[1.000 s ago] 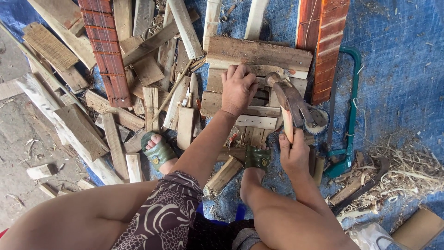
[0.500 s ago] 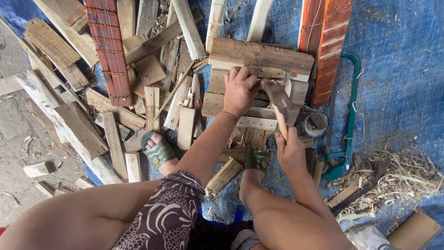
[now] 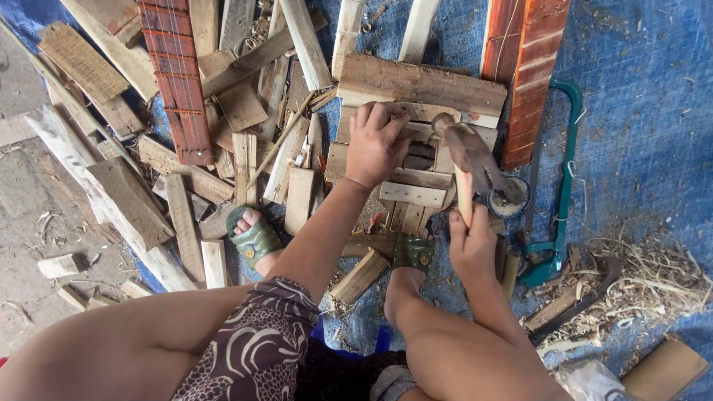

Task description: Shaping and assembling the wooden body of a stringed instrument using a hammer, saw, and other hand tools.

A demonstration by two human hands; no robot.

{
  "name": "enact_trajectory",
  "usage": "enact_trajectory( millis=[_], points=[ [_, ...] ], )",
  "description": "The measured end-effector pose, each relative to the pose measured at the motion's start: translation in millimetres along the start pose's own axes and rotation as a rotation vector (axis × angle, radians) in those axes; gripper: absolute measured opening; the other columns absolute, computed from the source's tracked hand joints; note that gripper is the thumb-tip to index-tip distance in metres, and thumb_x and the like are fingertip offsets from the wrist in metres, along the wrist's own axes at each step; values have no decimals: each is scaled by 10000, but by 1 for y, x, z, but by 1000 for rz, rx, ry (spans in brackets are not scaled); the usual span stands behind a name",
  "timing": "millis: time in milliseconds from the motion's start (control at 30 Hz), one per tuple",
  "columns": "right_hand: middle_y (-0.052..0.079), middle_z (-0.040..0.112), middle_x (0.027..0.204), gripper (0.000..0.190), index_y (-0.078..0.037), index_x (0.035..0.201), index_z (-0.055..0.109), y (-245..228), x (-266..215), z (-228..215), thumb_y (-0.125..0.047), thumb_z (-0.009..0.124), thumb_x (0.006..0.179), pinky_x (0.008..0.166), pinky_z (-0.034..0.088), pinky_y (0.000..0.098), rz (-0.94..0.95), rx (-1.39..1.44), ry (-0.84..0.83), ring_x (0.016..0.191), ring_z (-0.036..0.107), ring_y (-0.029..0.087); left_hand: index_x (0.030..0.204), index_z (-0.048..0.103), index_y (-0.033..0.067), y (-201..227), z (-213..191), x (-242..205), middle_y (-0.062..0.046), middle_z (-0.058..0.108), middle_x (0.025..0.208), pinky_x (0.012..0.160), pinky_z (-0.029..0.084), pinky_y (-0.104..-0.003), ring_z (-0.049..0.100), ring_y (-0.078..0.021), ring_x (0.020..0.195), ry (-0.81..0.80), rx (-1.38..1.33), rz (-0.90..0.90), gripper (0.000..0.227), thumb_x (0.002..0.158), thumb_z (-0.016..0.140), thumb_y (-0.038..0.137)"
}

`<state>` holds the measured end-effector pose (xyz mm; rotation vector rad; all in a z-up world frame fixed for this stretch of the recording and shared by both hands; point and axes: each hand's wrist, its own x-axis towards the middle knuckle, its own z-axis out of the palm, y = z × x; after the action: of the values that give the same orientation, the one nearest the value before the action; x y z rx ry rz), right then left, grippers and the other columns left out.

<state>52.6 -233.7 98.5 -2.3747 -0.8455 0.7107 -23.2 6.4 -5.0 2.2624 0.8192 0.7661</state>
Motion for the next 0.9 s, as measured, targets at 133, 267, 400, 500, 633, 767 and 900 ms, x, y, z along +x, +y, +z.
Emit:
enact_trajectory(
  millis=[133,267,400,500,633,767,900],
  points=[
    [192,607,659,323,-22,1151,592,-20,-7,-16,-320,476,1105,457,451,375,-53,0,96,514,632,369,991,775,246,-2,-12,7,55,609,1130,858,440,-346,559,-213,1134,14,62,57,184,811,791,213],
    [141,633,673,319,-74,1150,614,15,-3,8,-368,507,1089,477,494,359,-50,34,157,542,653,330,1043,776,237,-10,0,4,49,591,1169,806,493,-380,565,-241,1142,-35,21,39,266,777,790,229],
    [197,555,666,284,-23,1126,546,16,9,21,-300,481,1124,440,469,392,-55,19,52,512,583,419,992,783,223,-5,-6,5,32,579,1120,835,524,-371,575,-249,1095,-56,85,44,296,703,827,178],
    [229,584,699,294,-11,1138,550,26,10,24,-296,478,1123,444,473,398,-76,15,78,549,606,443,1002,780,218,-2,-9,10,40,556,1123,847,531,-372,566,-239,1107,-98,115,29,316,694,850,198],
    [263,648,794,298,37,1249,521,-4,-4,10,-229,505,1113,458,450,459,-167,-8,216,603,611,507,1001,779,214,6,-18,8,24,531,1127,835,530,-370,554,-249,1120,-119,147,40,208,796,808,212],
    [231,611,709,342,6,1162,560,64,8,44,-329,544,1093,410,434,433,-104,-119,156,566,627,461,1012,773,235,-2,-10,5,35,527,1129,853,539,-374,545,-249,1123,-131,148,48,259,760,831,240],
    [242,595,663,313,0,1136,562,50,13,37,-303,489,1109,398,448,386,-81,51,98,509,602,455,1022,770,222,-3,-11,11,26,536,1129,846,545,-382,558,-264,1120,-143,169,63,218,806,797,231]
  ],
)
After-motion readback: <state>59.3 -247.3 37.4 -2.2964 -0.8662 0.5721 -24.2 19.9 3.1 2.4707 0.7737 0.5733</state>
